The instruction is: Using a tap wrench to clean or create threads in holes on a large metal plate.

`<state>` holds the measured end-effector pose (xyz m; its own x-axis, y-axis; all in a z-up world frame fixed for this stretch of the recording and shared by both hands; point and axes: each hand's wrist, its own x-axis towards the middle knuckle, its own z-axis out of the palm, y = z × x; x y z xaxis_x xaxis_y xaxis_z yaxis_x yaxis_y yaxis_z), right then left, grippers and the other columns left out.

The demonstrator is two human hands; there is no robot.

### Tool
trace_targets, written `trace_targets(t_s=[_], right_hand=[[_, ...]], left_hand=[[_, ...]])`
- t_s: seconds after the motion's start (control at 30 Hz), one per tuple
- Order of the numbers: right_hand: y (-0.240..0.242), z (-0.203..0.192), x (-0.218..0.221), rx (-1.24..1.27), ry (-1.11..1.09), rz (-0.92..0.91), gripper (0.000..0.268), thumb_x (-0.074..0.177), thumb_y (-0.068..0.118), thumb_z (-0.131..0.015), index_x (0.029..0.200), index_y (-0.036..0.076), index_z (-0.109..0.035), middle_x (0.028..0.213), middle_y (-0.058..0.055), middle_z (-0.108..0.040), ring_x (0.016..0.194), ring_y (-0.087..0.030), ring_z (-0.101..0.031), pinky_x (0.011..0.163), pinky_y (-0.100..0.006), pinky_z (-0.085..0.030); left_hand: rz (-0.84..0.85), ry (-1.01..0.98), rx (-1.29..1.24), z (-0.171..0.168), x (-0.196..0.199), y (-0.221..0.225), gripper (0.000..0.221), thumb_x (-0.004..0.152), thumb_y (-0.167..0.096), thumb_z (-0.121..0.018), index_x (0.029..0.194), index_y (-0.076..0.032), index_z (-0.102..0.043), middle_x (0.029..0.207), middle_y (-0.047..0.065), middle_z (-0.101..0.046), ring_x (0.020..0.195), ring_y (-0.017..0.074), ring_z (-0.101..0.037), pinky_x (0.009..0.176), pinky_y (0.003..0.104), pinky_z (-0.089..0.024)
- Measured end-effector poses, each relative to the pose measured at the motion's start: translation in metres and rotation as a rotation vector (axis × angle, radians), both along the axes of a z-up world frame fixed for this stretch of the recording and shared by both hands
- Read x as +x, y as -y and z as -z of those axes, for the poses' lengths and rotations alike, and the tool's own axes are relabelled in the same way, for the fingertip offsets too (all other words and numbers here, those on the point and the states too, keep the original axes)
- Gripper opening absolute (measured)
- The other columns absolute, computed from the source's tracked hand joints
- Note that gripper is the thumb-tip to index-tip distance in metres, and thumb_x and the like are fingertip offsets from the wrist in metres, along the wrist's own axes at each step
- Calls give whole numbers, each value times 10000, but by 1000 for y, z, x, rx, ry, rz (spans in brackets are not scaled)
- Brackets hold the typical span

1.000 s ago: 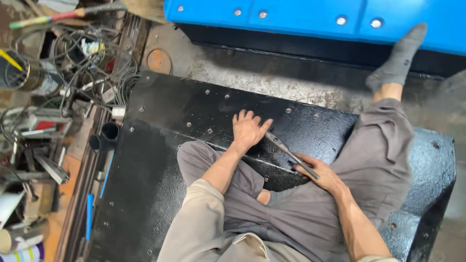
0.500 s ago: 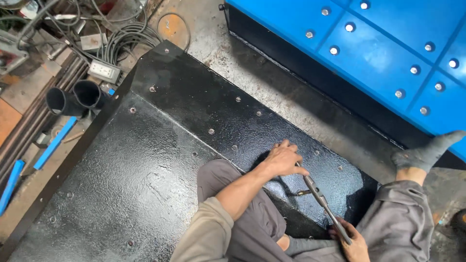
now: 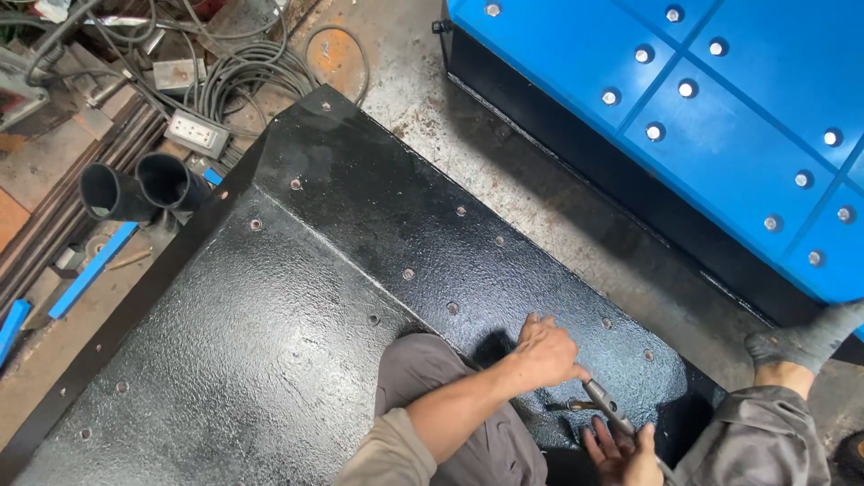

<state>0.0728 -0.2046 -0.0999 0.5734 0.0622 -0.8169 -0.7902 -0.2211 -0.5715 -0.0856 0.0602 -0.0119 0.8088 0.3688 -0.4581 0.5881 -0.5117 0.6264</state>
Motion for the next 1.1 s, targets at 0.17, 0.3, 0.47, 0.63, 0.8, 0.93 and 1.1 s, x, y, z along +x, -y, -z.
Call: trace_targets(t_s=[0.17, 0.3, 0.47, 0.63, 0.8, 0.93, 1.1], right_hand=[[-93, -38, 25, -45, -30, -184, 519, 1032, 341, -543, 1370, -11, -368, 1207, -201, -638, 1065, -409, -681, 809, -574, -608], [-133, -62, 28, -211, 23, -664, 499, 980, 140, -562, 1408, -57, -397, 1052, -262, -706, 859, -405, -739, 657, -542, -595], [-165, -61, 37, -392, 91, -1224, 609, 906, 33, -669, 1444, 31, -384, 1008, -273, -778, 823, -430, -752, 683, -471, -598], [-168, -50, -7, -373, 307, -2138, 374, 848, 28, -629, 1222, 9, -626, 1009, -149, -744, 912, -304, -796, 770, -416, -637], [-171, -78, -36, -364, 731, -2610, 747, 784, -28, -645, 1469, 176, -427, 1182, -219, -628, 1015, -389, -690, 863, -503, -556], [-173, -118, -25, -152, 935, -2415, 474, 749, 95, -768, 1177, 141, -570, 1081, -169, -670, 987, -408, -674, 796, -527, -554], [-179, -120, -18, -610, 601, -2446, 288, 934, 208, -702, 1147, 140, -521, 918, -99, -706, 925, -324, -726, 870, -503, -566]], left_hand=[[265, -38, -182, 6, -20, 17, 524, 929, -578, -640, 887, -91, -826, 826, 152, -760, 803, 344, -725, 814, 571, -550], [481, 115, -575, 27, -7, 38, 526, 894, -557, -654, 1047, -76, -803, 849, 152, -805, 749, 274, -765, 706, 432, -618], [487, 252, -1130, 14, -6, 1, 547, 927, -452, -685, 1318, -70, -670, 949, 152, -811, 774, 197, -799, 733, 357, -663], [-419, 788, -800, -17, -12, -37, 422, 976, -375, -705, 1321, -131, -707, 1090, 87, -777, 1031, 208, -745, 918, 354, -622], [-460, 529, -501, -9, -9, -36, 418, 935, -398, -676, 1262, -142, -730, 1158, 112, -772, 1078, 256, -741, 941, 379, -586], [-288, 288, -328, 44, 3, -17, 499, 933, -487, -632, 1276, -133, -716, 1178, 164, -755, 1112, 320, -716, 975, 431, -537], [-202, 217, -332, 35, 4, -19, 491, 970, -492, -589, 1214, -101, -760, 1148, 161, -761, 1088, 326, -712, 955, 446, -533]])
